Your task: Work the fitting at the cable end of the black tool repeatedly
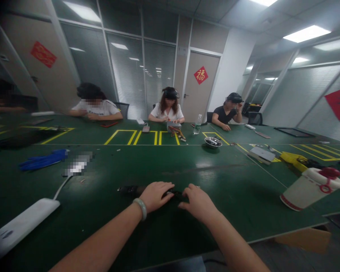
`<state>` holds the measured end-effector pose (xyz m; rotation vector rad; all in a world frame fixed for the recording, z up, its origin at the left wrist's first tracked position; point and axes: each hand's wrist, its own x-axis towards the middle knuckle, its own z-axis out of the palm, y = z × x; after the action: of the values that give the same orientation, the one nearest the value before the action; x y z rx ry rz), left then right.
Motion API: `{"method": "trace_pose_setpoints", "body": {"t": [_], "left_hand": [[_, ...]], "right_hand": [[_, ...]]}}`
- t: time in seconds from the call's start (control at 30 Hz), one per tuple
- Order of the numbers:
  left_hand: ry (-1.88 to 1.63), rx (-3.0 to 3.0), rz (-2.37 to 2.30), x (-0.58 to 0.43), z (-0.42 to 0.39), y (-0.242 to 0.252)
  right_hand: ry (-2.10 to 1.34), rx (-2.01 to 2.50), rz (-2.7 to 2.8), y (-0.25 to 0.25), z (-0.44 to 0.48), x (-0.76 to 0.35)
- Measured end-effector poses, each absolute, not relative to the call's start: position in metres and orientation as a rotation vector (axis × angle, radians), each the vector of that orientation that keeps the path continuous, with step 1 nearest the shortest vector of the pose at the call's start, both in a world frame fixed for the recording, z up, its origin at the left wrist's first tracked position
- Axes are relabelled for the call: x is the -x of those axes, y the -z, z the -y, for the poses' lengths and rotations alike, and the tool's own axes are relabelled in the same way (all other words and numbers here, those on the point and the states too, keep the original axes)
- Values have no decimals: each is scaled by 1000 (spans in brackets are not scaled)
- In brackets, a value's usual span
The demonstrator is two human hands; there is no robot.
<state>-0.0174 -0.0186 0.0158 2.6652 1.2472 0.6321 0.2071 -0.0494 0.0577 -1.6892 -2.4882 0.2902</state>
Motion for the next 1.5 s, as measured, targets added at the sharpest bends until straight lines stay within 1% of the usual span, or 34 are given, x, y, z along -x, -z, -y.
{"method": "trace_pose_setpoints", "body": {"t": [0.1,0.23,0.57,0.63,0.73,0.83,1.0,1.17,1.33,1.5], "left_hand": [[-568,-2681,-1213,14,20,-15],[-546,-2713,-1200,10,22,-14],[-442,-2708,-1291,0,27,-19],[-460,-2709,-1293,0,26,-19],[-509,-2713,-1289,0,25,-17],[-528,-2725,-1286,0,25,-17],[-508,-2754,-1309,0,25,-17],[-492,-2759,-1325,1,25,-17],[-537,-2719,-1346,1,25,-18],[-578,-2677,-1349,0,24,-16]], "right_hand": [[-380,1788,2544,-62,72,-227],[-445,1797,2520,-56,89,-234],[-530,1919,2298,-37,71,-233],[-714,1893,2245,-34,62,-232],[-1109,1721,2059,-30,45,-230],[-1278,1515,1910,-26,29,-226],[-1303,1404,1934,-27,9,-213],[-1160,1330,2084,-23,-5,-205],[-999,1311,2052,-4,-8,-208],[-963,1286,2048,3,2,-212]]}}
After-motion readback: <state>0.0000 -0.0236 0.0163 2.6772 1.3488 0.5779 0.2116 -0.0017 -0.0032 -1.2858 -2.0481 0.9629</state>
